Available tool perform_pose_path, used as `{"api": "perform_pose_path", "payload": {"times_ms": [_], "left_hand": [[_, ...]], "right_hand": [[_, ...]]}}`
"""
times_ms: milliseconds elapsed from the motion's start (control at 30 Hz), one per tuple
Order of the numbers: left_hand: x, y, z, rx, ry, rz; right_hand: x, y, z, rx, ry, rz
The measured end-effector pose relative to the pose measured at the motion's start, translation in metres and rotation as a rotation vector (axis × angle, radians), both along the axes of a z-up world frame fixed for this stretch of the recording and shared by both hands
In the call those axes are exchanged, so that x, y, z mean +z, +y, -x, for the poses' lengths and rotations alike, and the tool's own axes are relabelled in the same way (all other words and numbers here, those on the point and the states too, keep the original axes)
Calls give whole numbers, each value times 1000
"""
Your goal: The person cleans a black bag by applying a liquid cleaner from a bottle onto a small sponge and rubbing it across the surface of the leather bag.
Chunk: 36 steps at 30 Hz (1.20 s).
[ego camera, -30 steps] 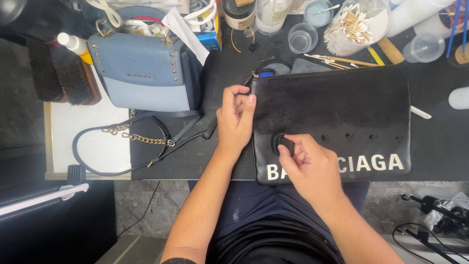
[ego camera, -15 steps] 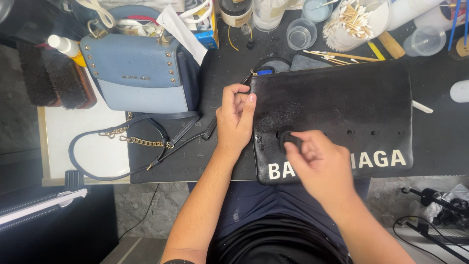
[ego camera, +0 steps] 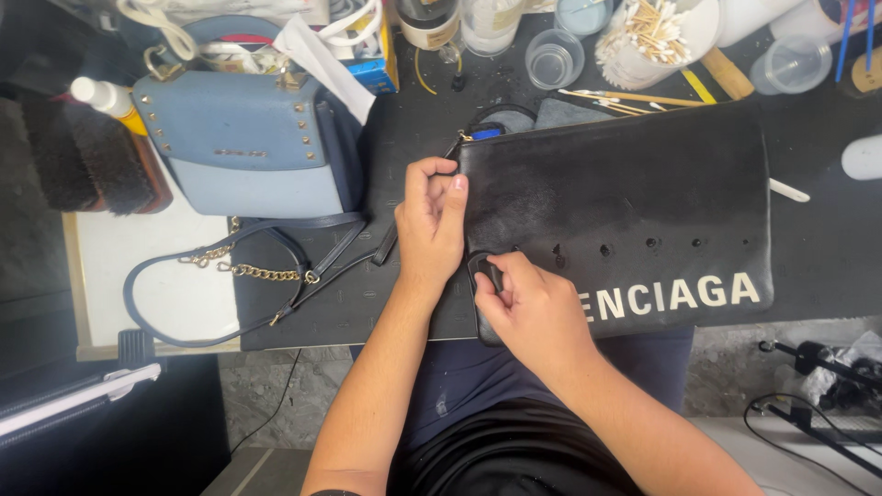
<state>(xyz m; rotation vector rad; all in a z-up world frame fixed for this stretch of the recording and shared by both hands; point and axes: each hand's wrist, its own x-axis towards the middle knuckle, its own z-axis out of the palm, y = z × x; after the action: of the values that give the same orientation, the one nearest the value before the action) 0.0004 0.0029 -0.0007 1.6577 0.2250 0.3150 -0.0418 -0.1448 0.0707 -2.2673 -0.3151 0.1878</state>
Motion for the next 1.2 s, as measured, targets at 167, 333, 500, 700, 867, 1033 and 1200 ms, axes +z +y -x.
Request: {"api": "perform_pose_path", "payload": {"times_ms": [167,333,500,700,867,1033,1200], "left_hand": [[0,1,0,-11,-13,17],[-2,2,1,-16,12,6],[-3,1,2,-18,9,16],[-4,0,1,-13,2,-2],[-1,-1,1,6,2,-69],[1,-3,2,7,19,-39],[1,-3,2,20,37,-89]], "right_hand": [[-5,-31,-8,-195,17,74],[-9,-104,-21,-433,13,115],[-11,-177,-23,-583,-7,-44],[-10,-211,-24,-586,-152,275],[-18,-165,-25,-473,-222,283],[-15,-107,-20,-339,-134,183],[-6,-152,-32,-494,-141,95]]}}
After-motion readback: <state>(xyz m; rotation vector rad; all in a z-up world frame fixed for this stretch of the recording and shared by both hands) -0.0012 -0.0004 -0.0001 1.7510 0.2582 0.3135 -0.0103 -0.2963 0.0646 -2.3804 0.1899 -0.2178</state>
